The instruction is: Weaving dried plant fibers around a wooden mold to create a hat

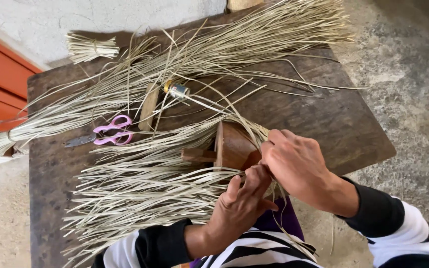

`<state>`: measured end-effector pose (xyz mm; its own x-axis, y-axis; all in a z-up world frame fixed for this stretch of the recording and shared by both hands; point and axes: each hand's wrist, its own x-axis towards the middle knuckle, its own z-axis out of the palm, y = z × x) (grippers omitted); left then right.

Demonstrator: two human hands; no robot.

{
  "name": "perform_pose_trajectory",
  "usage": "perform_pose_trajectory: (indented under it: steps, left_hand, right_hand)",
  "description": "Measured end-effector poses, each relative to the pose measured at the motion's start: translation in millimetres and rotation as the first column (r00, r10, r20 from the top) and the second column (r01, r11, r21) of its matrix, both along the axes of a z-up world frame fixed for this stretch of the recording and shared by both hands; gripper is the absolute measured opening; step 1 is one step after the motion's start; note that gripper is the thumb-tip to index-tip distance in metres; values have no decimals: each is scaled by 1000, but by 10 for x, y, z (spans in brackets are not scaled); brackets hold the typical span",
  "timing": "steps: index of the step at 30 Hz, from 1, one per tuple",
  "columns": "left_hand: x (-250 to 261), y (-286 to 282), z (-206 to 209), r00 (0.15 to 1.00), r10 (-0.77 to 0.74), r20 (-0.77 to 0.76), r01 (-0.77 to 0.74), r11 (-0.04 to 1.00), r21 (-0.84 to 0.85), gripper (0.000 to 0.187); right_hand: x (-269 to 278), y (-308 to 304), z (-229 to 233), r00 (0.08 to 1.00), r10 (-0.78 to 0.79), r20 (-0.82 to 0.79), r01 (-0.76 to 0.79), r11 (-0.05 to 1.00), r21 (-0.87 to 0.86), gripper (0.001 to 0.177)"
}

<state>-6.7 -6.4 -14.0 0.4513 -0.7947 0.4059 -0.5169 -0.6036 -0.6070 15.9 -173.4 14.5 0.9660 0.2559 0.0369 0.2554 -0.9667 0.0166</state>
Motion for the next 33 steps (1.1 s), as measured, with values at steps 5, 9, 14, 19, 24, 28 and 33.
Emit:
perform_pose_trajectory:
  steps: [5, 9, 14, 19, 24, 28, 33]
  left_hand:
    - [30, 31, 80, 1000, -10, 21, 11, 999, -37, 83]
    - [30, 51, 89, 997, -78, 0, 78, 994, -71, 65]
    - [18, 32, 20, 999, -17, 44, 20, 997, -79, 74]
    - [26, 13, 20, 999, -28, 30, 31, 995, -96, 70]
    - [33, 26, 43, 997, -79, -8, 77, 990, -114, 64]
    - [21, 3, 45, 999, -53, 7, 54, 991, -120, 72]
    - [17, 2, -5, 998, -61, -5, 60, 990, -128, 76]
  right_hand:
    - [98, -49, 83, 999, 3, -47, 1, 997, 76, 20]
    - [117, -68, 145, 994, -60, -94, 72, 990, 120, 17]
    - [87, -96, 247, 978, -67, -196, 80, 995, 58, 22]
    - [96, -65, 140, 987, -125, -104, 140, 978, 154, 17]
    - [66, -110, 109, 990, -120, -76, 137, 943, 305, 10]
    - [46, -142, 222, 981, -93, -169, 145, 933, 328, 12]
    - [131, -96, 299, 971, -99, -218, 158, 949, 272, 15]
